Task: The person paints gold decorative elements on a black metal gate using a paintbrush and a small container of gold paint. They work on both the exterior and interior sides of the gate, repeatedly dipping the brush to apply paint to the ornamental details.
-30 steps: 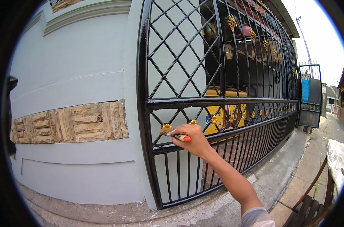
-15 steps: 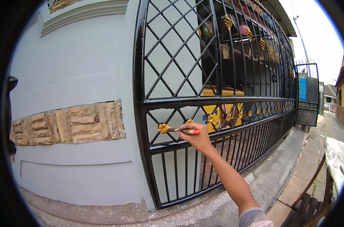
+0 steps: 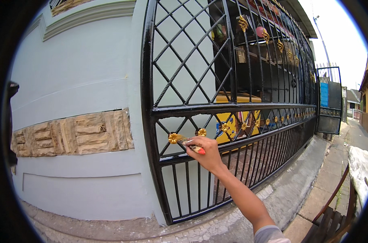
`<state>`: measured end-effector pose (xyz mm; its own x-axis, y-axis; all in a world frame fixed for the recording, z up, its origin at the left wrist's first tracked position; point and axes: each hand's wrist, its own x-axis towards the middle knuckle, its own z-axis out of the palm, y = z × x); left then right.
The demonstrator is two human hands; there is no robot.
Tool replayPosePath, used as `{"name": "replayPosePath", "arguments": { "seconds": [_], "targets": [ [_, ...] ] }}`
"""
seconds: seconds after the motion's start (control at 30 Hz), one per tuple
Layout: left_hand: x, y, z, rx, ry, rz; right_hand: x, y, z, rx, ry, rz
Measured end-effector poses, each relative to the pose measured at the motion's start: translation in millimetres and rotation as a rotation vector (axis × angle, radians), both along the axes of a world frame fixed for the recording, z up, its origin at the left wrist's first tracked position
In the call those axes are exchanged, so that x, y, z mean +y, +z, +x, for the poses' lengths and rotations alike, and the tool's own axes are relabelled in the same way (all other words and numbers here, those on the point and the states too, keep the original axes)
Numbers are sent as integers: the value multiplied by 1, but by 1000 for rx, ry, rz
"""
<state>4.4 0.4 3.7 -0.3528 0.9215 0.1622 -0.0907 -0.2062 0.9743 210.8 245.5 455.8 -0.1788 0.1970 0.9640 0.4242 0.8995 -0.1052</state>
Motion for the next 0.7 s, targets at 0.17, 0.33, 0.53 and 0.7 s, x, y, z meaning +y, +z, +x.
{"name": "replayPosePath", "arguments": {
  "seconds": [0.17,0.33,0.53,0.7],
  "targets": [
    [1,-6,-1,52,55,25,0,-3,-6,63,82,-54],
    [3,-9,-1,-10,52,62,16,7,14,197,-118,-127],
    [0,5,-3,51,-19,35,7,-3,-5,52,25,3],
    [-2,0,-1,-6,36,40,11,2,-6,99,43,4]
  ]
}}
